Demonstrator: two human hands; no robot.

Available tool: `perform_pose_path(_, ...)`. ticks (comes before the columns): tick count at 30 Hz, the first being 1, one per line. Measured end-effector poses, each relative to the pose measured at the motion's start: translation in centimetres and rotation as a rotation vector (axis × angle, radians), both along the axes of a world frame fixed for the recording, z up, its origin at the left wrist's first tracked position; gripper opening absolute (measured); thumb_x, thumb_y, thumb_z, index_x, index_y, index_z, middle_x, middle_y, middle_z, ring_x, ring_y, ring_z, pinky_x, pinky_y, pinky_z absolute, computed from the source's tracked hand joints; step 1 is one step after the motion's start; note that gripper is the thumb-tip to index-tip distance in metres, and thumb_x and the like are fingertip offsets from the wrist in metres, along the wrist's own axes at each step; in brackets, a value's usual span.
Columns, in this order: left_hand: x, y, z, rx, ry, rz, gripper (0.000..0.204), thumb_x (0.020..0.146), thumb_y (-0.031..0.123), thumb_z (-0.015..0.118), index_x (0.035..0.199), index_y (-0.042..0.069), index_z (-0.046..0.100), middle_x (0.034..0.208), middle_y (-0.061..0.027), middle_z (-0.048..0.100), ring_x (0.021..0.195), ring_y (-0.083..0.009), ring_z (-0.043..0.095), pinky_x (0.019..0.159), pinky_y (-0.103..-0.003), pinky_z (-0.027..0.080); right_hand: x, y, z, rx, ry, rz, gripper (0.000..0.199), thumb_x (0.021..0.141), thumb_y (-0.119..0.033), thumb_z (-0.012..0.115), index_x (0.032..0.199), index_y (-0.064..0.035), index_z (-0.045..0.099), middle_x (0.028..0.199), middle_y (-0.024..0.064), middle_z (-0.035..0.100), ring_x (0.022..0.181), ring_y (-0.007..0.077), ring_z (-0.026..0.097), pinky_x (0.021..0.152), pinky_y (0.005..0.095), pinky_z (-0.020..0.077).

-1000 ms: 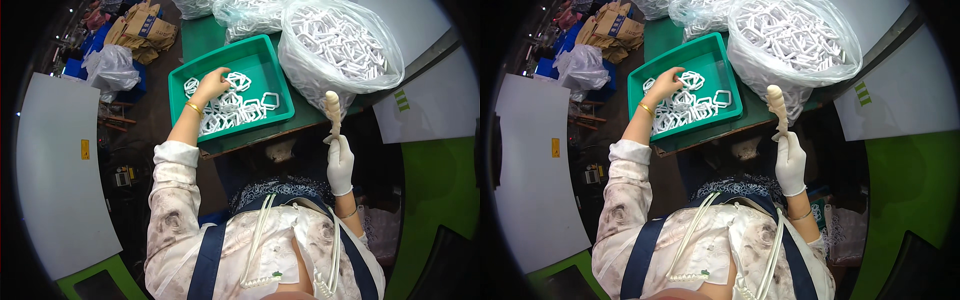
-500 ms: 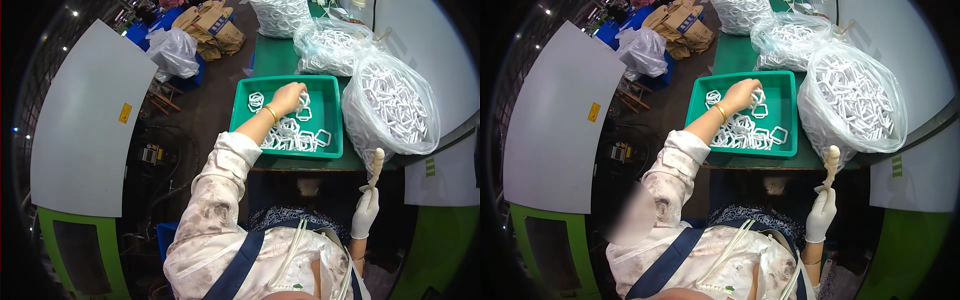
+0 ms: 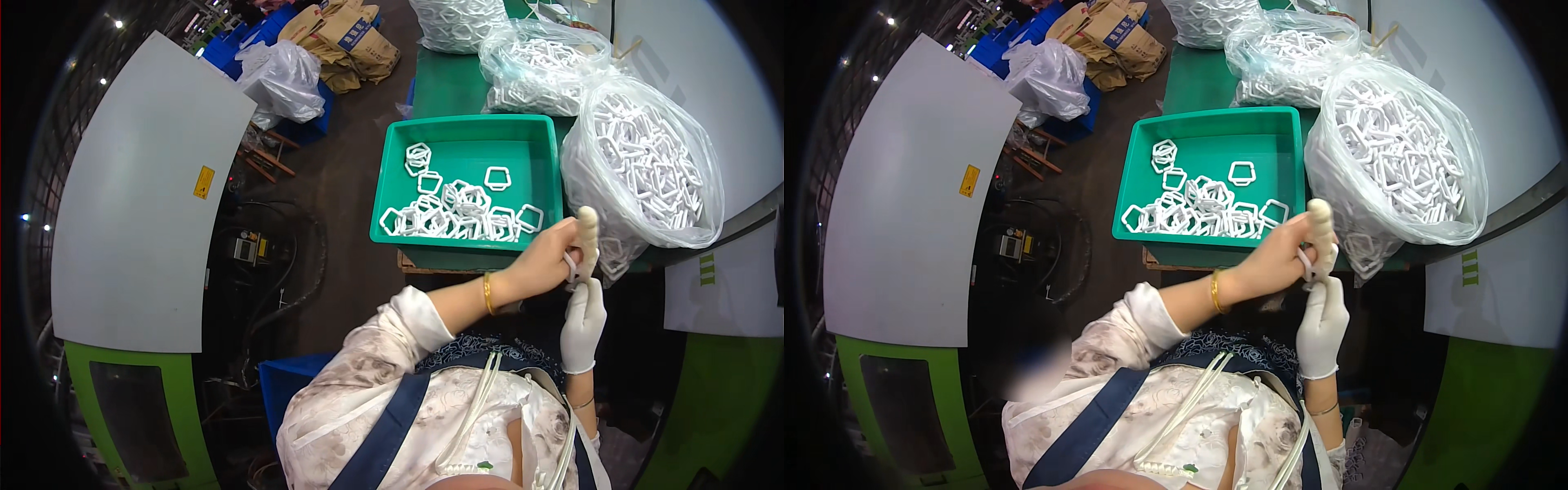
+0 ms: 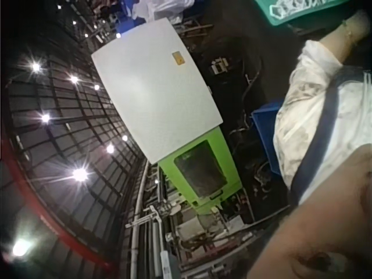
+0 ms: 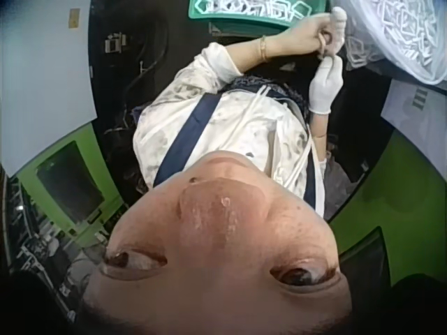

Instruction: Attaching small white plastic clips onto a vertical plastic rod.

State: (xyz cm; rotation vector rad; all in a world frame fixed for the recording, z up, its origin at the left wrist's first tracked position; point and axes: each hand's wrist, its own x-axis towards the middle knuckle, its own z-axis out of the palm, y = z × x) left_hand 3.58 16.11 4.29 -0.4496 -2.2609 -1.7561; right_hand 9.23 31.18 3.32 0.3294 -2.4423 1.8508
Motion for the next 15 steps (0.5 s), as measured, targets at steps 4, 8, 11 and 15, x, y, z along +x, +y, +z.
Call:
perform_pose_path(4, 0.8, 2.1, -1.7, 0.612, -0.456, -0.089, 0.035, 0.088, -0.010, 0.048, 0.119, 0.006, 0.053, 0.094, -0.0029, 0.058, 0.085, -0.0110, 0.058, 0.078, -0.027, 0.050, 0.4, 1.6, -0.1, -0.175, -0.073, -0.161, 0.019, 0.099, -0.003, 0.057, 0.118, 0.0011, 0.057, 0.099, 0.0019, 0.059, 0.084, 0.0100, 0.052, 0.074, 0.0234, 0.0438)
perform_pose_path(8, 3.4, 4.6, -1.0, 0.695, -0.542, -0.032, 0.033, 0.091, -0.011, 0.047, 0.117, 0.007, 0.054, 0.097, 0.0003, 0.057, 0.090, -0.0085, 0.053, 0.082, -0.024, 0.046, 0.7, 0.7, 0.6, -0.301, -0.147, -0.114, 0.027, 0.094, 0.001, 0.065, 0.120, -0.0002, 0.056, 0.095, -0.0018, 0.055, 0.082, 0.0055, 0.049, 0.072, 0.0207, 0.0404)
perform_pose_path(11, 3.8, 3.8, 0.6, 0.572, -0.478, -0.128, 0.023, 0.097, -0.003, 0.055, 0.118, 0.006, 0.056, 0.100, 0.0008, 0.058, 0.092, -0.0075, 0.055, 0.082, -0.025, 0.048, 1.0, 1.7, 1.3, -0.177, -0.121, -0.129, 0.020, 0.103, -0.007, 0.059, 0.121, 0.0003, 0.059, 0.100, -0.0017, 0.056, 0.088, 0.0052, 0.050, 0.077, 0.0207, 0.0429)
perform_pose_path(15, 4.3, 2.1, 1.8, 0.146, -0.188, -0.030, 0.034, 0.089, -0.004, 0.065, 0.121, 0.005, 0.059, 0.100, -0.0059, 0.060, 0.086, -0.0139, 0.061, 0.079, -0.028, 0.050, 0.5, 1.7, 0.8, -0.186, -0.201, -0.114, 0.019, 0.103, -0.007, 0.058, 0.120, 0.0011, 0.059, 0.097, -0.0028, 0.057, 0.085, 0.0042, 0.051, 0.077, 0.0203, 0.0428)
